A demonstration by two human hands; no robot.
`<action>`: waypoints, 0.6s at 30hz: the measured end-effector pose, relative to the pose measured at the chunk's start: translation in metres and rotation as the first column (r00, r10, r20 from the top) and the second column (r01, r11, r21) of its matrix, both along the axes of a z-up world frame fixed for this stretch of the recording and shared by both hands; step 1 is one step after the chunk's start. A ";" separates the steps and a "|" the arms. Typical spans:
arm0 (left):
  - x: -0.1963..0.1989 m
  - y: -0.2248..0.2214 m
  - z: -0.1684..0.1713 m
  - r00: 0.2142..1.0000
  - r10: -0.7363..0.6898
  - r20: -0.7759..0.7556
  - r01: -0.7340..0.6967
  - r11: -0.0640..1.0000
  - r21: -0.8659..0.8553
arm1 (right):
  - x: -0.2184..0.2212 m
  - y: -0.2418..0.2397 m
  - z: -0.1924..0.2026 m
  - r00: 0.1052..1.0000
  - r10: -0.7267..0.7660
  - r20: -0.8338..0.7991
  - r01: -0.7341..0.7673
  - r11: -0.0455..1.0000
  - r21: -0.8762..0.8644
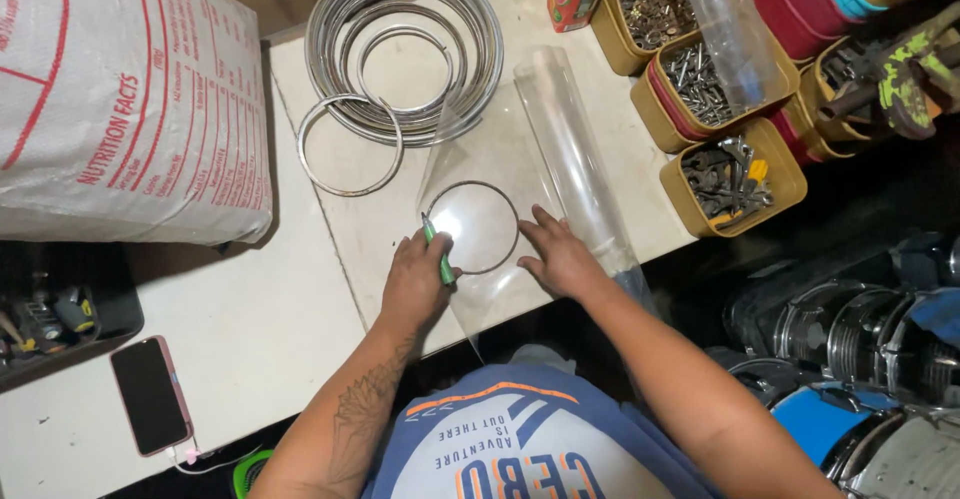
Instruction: Tracing circular metal rings onto a plastic sheet using a marker
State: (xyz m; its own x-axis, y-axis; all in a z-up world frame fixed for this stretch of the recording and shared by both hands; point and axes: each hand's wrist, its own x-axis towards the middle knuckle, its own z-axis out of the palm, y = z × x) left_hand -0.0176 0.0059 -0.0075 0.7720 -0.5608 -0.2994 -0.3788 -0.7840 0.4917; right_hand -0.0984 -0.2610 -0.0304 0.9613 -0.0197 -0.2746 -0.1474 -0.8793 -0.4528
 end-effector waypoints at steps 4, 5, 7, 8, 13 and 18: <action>-0.007 0.001 0.003 0.999 -0.011 0.051 0.013 1.000 -0.020 | -0.001 -0.007 -0.005 0.999 -0.031 -0.016 0.032 0.999 0.024; -0.008 0.002 0.000 0.997 -0.017 0.071 0.019 1.000 -0.022 | 0.001 -0.006 -0.003 0.999 -0.031 -0.020 0.031 0.999 0.020; -0.012 0.003 -0.007 0.996 -0.026 0.086 0.028 0.999 -0.023 | 0.000 -0.002 0.003 0.999 -0.033 -0.028 0.033 0.999 0.017; -0.011 0.004 -0.012 0.994 -0.034 0.106 0.036 0.999 -0.018 | 0.001 0.001 0.007 0.999 -0.031 -0.024 0.031 0.999 0.019; -0.014 0.003 -0.018 0.989 -0.054 0.138 0.056 0.998 -0.010 | 0.002 0.004 0.011 0.999 -0.043 0.002 0.043 0.999 0.031; -0.017 0.002 -0.019 0.988 -0.067 0.137 0.071 0.997 -0.029 | 0.003 0.002 0.005 0.999 -0.035 -0.012 0.035 0.999 0.023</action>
